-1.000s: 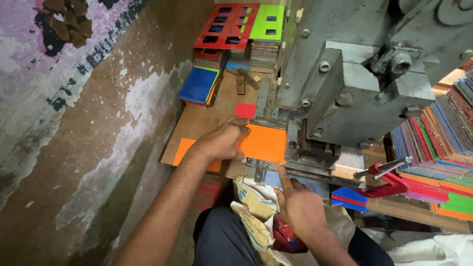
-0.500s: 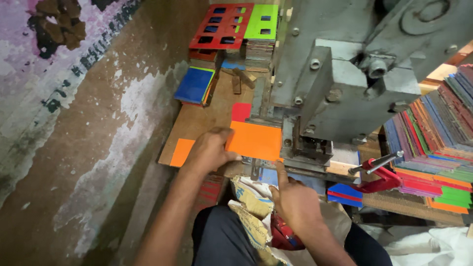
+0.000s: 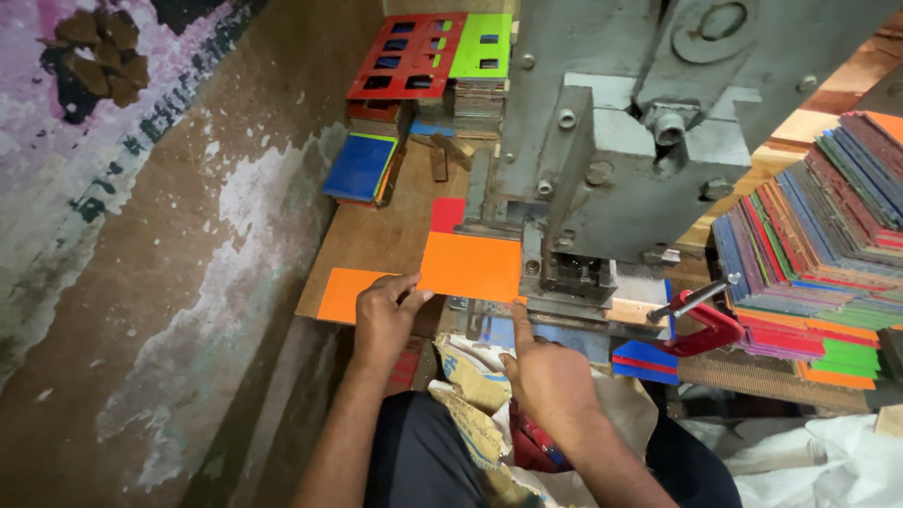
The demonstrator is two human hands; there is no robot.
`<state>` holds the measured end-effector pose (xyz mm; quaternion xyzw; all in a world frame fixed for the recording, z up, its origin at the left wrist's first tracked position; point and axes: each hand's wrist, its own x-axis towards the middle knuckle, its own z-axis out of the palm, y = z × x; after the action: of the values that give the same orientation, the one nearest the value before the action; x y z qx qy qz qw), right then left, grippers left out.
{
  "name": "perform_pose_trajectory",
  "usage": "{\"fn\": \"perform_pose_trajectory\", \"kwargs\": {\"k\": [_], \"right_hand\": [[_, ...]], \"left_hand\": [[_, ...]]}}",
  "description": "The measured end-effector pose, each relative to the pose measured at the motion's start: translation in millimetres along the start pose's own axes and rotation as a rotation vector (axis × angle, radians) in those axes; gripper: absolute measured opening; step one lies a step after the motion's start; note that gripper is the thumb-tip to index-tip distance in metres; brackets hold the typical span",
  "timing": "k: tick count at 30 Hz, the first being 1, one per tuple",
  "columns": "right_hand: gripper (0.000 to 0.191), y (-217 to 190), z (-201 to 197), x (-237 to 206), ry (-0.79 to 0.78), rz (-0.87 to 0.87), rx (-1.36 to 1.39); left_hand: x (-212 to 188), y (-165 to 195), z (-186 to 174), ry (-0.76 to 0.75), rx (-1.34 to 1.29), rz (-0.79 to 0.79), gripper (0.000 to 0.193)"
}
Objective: The person sits at a manual press machine and punches rectangular holes out of colored plastic sheets one at a time. They place each sheet under the press die, operate the press, then stack the punched pieces on a growing pile beside the machine.
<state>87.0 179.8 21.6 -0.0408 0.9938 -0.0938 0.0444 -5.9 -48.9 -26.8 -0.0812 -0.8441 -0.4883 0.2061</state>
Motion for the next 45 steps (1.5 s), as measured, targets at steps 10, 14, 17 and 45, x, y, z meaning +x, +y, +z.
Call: {"fn": "perform_pose_trajectory", "kwargs": {"k": [10,14,17,45], "right_hand": [[0.081,-6.2,-2.7,-4.8,-0.008,0.005,0.024],[0.08,-6.0,-1.1,-5.8,0.047,-0.021,0.053],[0.081,-4.9,1.0,-4.8,0.021,0.025,0.048],[0.092,47.0,-2.5,-35.5,0.03,0.182,-0.088]], "left_hand": [[0.2,8.6,-2.3,0.011,0.025,0.03,0.029],[0.3,10.3,-2.1,-0.015,0.027,0.009,0.029],[-0.1,12.2,2.2,-0.027,0.004,-0.005,0.03],[-18.0,53.8,75.4,-0.084,0.016,0.147,0.03]]}}
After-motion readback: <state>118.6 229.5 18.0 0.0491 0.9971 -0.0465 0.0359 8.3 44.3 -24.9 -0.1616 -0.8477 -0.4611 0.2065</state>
